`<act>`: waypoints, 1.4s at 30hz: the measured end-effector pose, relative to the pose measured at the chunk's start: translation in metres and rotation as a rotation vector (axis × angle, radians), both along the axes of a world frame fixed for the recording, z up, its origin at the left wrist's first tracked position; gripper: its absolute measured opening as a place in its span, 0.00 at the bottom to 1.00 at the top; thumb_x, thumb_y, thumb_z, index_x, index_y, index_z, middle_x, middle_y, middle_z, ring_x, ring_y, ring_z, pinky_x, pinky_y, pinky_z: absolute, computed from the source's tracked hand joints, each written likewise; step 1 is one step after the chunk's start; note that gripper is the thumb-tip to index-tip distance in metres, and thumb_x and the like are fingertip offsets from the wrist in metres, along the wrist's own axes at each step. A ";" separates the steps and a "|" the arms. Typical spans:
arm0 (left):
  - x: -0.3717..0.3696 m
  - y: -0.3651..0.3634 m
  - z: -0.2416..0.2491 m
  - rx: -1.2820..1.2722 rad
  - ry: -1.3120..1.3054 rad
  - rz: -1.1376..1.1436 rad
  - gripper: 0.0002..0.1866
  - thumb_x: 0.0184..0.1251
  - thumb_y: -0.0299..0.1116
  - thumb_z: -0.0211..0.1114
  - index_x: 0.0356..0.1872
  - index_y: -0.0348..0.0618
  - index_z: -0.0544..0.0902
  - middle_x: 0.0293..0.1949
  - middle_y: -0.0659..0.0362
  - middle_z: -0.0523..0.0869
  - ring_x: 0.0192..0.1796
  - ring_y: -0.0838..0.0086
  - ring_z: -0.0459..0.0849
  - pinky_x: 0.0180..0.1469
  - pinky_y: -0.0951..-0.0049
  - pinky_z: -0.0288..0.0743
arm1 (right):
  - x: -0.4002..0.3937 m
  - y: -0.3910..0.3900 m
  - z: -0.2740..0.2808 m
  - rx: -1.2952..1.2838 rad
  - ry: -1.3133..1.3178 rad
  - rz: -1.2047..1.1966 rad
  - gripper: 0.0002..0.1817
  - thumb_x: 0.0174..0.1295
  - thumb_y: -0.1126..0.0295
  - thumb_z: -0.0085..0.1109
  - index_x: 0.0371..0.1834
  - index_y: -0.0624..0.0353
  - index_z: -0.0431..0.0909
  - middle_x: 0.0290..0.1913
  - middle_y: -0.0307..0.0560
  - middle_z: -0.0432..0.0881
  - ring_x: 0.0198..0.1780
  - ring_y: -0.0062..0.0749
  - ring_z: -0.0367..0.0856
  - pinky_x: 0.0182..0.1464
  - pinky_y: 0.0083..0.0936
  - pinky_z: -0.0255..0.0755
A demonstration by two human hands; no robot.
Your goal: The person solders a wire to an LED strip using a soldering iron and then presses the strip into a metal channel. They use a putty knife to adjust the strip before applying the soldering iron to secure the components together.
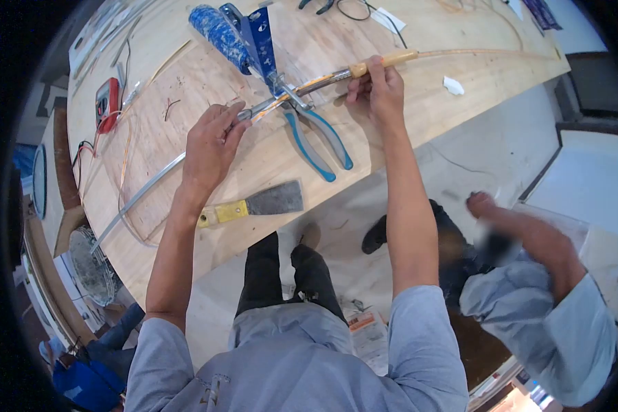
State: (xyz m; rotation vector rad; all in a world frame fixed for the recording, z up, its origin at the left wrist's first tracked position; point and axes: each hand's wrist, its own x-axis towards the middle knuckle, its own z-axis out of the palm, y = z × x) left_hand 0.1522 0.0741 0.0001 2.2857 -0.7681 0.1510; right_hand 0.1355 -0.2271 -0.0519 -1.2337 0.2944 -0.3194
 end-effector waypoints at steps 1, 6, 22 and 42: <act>0.000 0.000 0.000 0.001 0.004 -0.001 0.15 0.65 0.29 0.69 0.52 0.37 0.85 0.35 0.51 0.83 0.32 0.65 0.83 0.36 0.69 0.77 | 0.000 0.001 0.001 -0.004 0.004 -0.002 0.22 0.74 0.51 0.52 0.36 0.62 0.74 0.22 0.46 0.80 0.17 0.29 0.77 0.22 0.23 0.75; -0.001 -0.001 0.005 -0.036 0.109 0.009 0.13 0.65 0.28 0.67 0.49 0.37 0.84 0.39 0.48 0.84 0.41 0.53 0.84 0.44 0.60 0.78 | -0.001 0.003 0.005 -0.025 0.045 -0.023 0.22 0.74 0.51 0.52 0.36 0.62 0.74 0.22 0.46 0.79 0.17 0.29 0.77 0.21 0.23 0.74; 0.000 -0.003 0.007 -0.060 0.121 -0.002 0.13 0.64 0.25 0.67 0.49 0.36 0.84 0.37 0.48 0.85 0.39 0.55 0.85 0.42 0.64 0.78 | -0.002 0.009 0.009 -0.019 0.114 -0.063 0.22 0.76 0.51 0.49 0.35 0.60 0.73 0.20 0.44 0.78 0.15 0.26 0.75 0.19 0.22 0.72; -0.002 -0.001 0.007 -0.104 0.197 0.029 0.12 0.64 0.24 0.67 0.49 0.36 0.85 0.36 0.51 0.85 0.36 0.64 0.85 0.40 0.69 0.78 | -0.004 0.005 0.003 0.003 0.038 -0.077 0.20 0.75 0.53 0.51 0.33 0.60 0.73 0.19 0.46 0.77 0.15 0.29 0.74 0.18 0.22 0.70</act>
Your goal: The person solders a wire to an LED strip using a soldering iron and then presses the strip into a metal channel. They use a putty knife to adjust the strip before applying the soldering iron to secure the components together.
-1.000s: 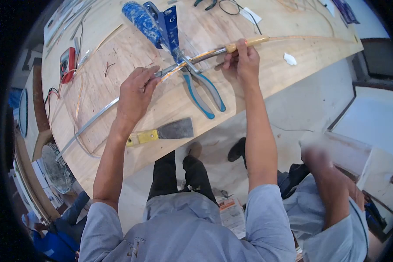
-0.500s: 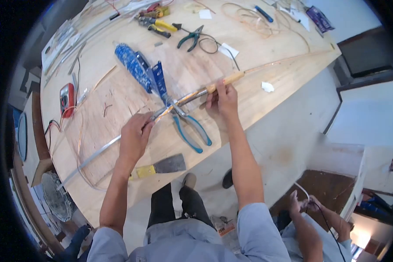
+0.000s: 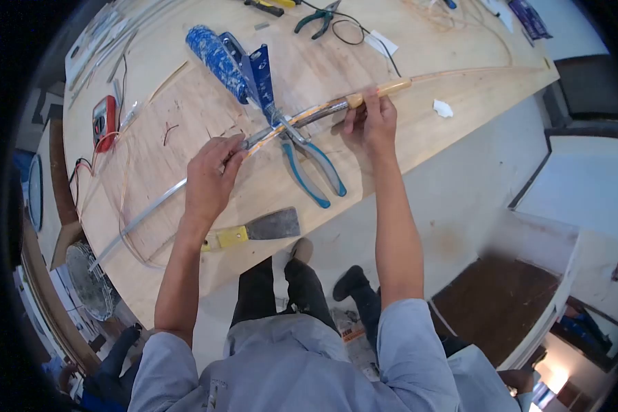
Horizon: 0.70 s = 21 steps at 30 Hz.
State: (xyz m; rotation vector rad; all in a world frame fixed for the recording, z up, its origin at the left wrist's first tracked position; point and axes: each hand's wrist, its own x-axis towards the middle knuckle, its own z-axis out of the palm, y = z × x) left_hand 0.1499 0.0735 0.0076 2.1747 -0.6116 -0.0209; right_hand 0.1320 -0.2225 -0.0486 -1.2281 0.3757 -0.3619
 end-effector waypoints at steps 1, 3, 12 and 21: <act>0.000 -0.001 0.000 -0.016 0.006 0.011 0.12 0.64 0.24 0.67 0.49 0.36 0.85 0.37 0.51 0.85 0.36 0.66 0.85 0.39 0.70 0.78 | 0.001 -0.001 0.000 0.005 -0.027 0.002 0.21 0.75 0.53 0.51 0.33 0.60 0.73 0.19 0.47 0.77 0.14 0.30 0.73 0.18 0.23 0.71; 0.000 0.000 0.000 -0.012 0.027 0.013 0.12 0.64 0.24 0.68 0.49 0.36 0.85 0.37 0.52 0.86 0.36 0.67 0.85 0.39 0.71 0.78 | 0.000 -0.003 0.000 0.026 -0.018 -0.002 0.20 0.75 0.53 0.51 0.34 0.61 0.74 0.20 0.47 0.77 0.15 0.31 0.73 0.18 0.24 0.71; -0.001 0.004 0.001 -0.057 0.028 0.034 0.13 0.64 0.23 0.67 0.50 0.37 0.85 0.36 0.53 0.85 0.35 0.69 0.84 0.39 0.73 0.78 | 0.000 -0.002 -0.002 -0.005 -0.012 -0.001 0.20 0.77 0.55 0.48 0.34 0.61 0.73 0.20 0.46 0.78 0.15 0.28 0.75 0.19 0.20 0.70; -0.002 0.033 0.001 -0.066 0.048 0.214 0.14 0.66 0.22 0.66 0.52 0.38 0.85 0.36 0.57 0.86 0.36 0.76 0.84 0.42 0.77 0.78 | 0.002 -0.001 -0.001 -0.036 -0.015 0.029 0.22 0.76 0.53 0.49 0.33 0.62 0.74 0.20 0.49 0.78 0.16 0.31 0.75 0.21 0.24 0.73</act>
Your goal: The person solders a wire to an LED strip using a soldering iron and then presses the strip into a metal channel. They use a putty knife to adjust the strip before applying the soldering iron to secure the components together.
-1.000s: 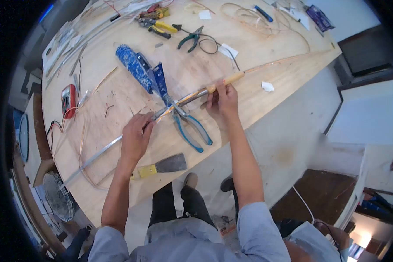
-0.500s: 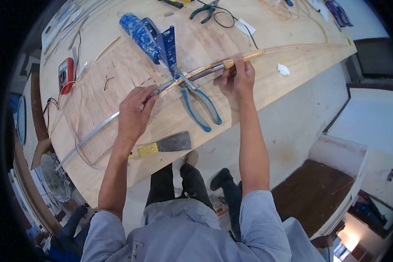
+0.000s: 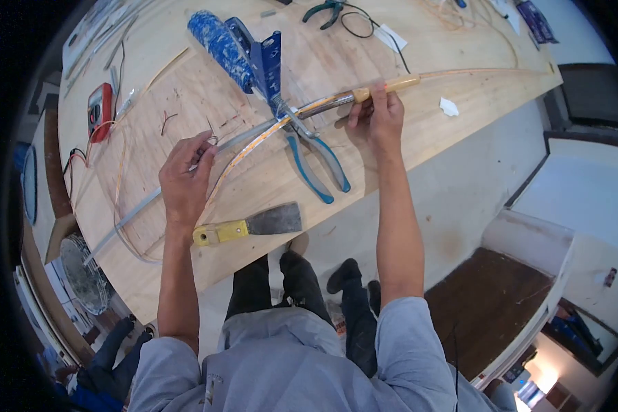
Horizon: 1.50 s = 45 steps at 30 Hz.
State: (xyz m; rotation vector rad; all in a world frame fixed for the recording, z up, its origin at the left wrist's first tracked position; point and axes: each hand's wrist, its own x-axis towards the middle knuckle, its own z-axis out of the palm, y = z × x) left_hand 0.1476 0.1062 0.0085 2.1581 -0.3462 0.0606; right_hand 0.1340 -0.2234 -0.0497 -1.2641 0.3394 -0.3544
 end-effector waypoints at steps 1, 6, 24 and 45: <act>0.001 0.004 -0.001 0.004 -0.006 0.015 0.14 0.66 0.23 0.66 0.52 0.39 0.85 0.36 0.57 0.86 0.36 0.76 0.84 0.43 0.77 0.78 | 0.000 0.000 0.000 -0.004 0.000 0.001 0.22 0.76 0.53 0.49 0.33 0.62 0.74 0.20 0.49 0.78 0.16 0.31 0.75 0.21 0.24 0.73; 0.005 0.020 -0.006 0.021 0.035 0.074 0.13 0.65 0.22 0.66 0.50 0.36 0.85 0.36 0.55 0.86 0.36 0.73 0.86 0.41 0.74 0.79 | 0.000 0.000 0.000 -0.031 -0.003 0.011 0.22 0.77 0.53 0.48 0.34 0.63 0.74 0.20 0.49 0.78 0.17 0.31 0.75 0.21 0.24 0.73; 0.013 0.036 -0.014 -0.046 0.102 0.137 0.13 0.66 0.23 0.67 0.51 0.36 0.85 0.35 0.59 0.85 0.35 0.80 0.83 0.41 0.79 0.77 | 0.000 -0.001 0.000 0.051 -0.032 -0.067 0.22 0.76 0.53 0.49 0.34 0.63 0.74 0.20 0.47 0.78 0.15 0.29 0.74 0.18 0.22 0.71; 0.012 0.042 -0.020 -0.159 0.182 0.119 0.14 0.69 0.24 0.65 0.54 0.34 0.83 0.37 0.64 0.82 0.37 0.84 0.79 0.43 0.83 0.74 | -0.001 0.000 0.001 0.014 -0.027 -0.017 0.22 0.77 0.54 0.48 0.33 0.62 0.74 0.21 0.47 0.78 0.16 0.28 0.74 0.19 0.20 0.70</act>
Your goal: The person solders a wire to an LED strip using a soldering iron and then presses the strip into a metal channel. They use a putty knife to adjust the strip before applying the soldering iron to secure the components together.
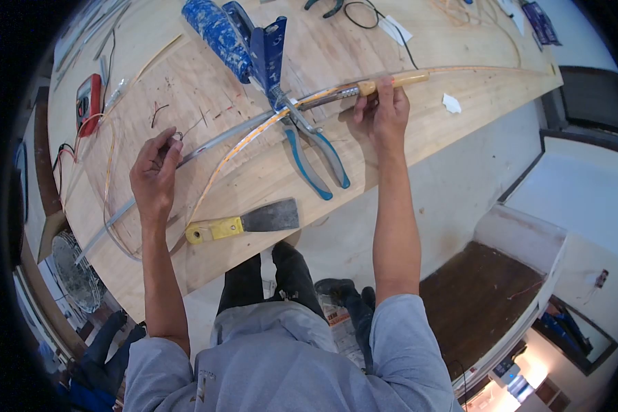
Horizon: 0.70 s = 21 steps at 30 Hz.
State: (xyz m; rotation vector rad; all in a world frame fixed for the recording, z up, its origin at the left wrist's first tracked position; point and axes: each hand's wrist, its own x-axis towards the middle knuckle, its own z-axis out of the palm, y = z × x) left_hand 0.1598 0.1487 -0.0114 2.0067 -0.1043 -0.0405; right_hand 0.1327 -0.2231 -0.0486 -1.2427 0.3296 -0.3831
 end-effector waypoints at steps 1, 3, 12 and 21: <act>0.000 0.000 0.000 0.000 0.008 -0.009 0.14 0.71 0.24 0.65 0.55 0.33 0.82 0.38 0.65 0.81 0.38 0.84 0.78 0.43 0.84 0.73 | 0.000 -0.001 -0.001 0.000 0.000 0.000 0.21 0.77 0.54 0.48 0.34 0.62 0.74 0.21 0.47 0.78 0.16 0.28 0.74 0.19 0.20 0.70; 0.000 -0.001 0.001 -0.021 0.015 0.002 0.15 0.70 0.24 0.65 0.56 0.33 0.82 0.38 0.65 0.82 0.38 0.84 0.78 0.43 0.84 0.73 | 0.000 -0.002 -0.003 0.000 0.008 -0.013 0.20 0.77 0.54 0.48 0.34 0.62 0.73 0.21 0.47 0.78 0.16 0.28 0.74 0.19 0.21 0.70; 0.001 0.000 0.000 -0.038 0.024 0.012 0.15 0.70 0.25 0.66 0.56 0.33 0.83 0.40 0.64 0.82 0.38 0.84 0.78 0.44 0.83 0.73 | -0.001 -0.004 -0.002 0.066 -0.034 -0.051 0.19 0.76 0.55 0.50 0.36 0.61 0.73 0.22 0.47 0.78 0.17 0.27 0.74 0.18 0.21 0.70; -0.001 -0.003 0.003 -0.014 0.022 0.002 0.15 0.70 0.25 0.66 0.55 0.33 0.83 0.39 0.64 0.82 0.38 0.84 0.78 0.44 0.84 0.72 | -0.002 -0.002 -0.002 0.035 -0.018 -0.018 0.20 0.76 0.54 0.50 0.35 0.62 0.75 0.22 0.46 0.78 0.18 0.25 0.74 0.18 0.20 0.70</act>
